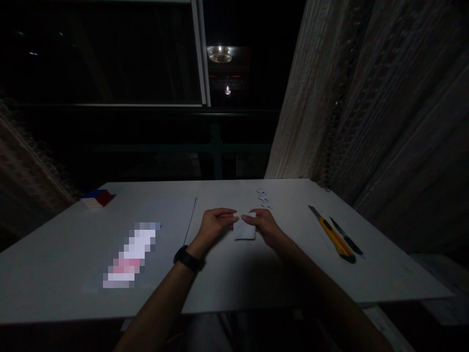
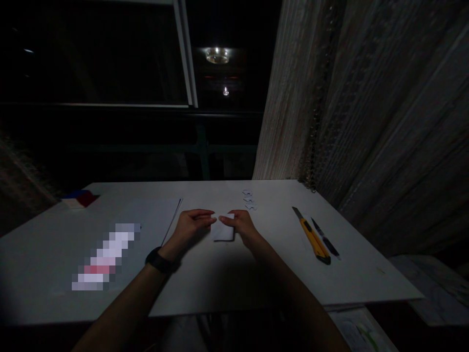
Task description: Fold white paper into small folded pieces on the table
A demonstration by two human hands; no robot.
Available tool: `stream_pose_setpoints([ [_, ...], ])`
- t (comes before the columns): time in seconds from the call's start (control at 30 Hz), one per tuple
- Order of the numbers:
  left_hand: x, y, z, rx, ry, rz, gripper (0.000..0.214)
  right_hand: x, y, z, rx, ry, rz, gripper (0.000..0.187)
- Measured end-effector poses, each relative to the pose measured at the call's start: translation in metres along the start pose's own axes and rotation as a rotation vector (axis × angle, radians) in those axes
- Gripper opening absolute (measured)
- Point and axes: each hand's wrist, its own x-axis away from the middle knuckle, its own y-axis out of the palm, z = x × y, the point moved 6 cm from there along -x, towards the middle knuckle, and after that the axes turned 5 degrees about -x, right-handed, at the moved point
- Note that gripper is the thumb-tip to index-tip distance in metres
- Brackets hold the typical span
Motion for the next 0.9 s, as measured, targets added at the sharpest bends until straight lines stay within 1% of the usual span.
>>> stream_pose_setpoints([
  [0.3,0.0012,0.0004,0.0016,0.019,-0.012,0.002,0.035,-0.0007,-0.0008,0.0006,0.0,0.002,-0.007,0.033],
  [0.63,0.0017,0.0022,-0.0009,0.06,-0.031,-0.037,0.037,-0.0005,-0.0009,0.0024,-0.006,0.028,-0.022,0.033],
  [0.9,0.002,0.0031,0.0015,0.038,-0.018,-0.052,0.038,0.0004,-0.0001,0.0025,-0.014,0.04,-0.033,0.032],
])
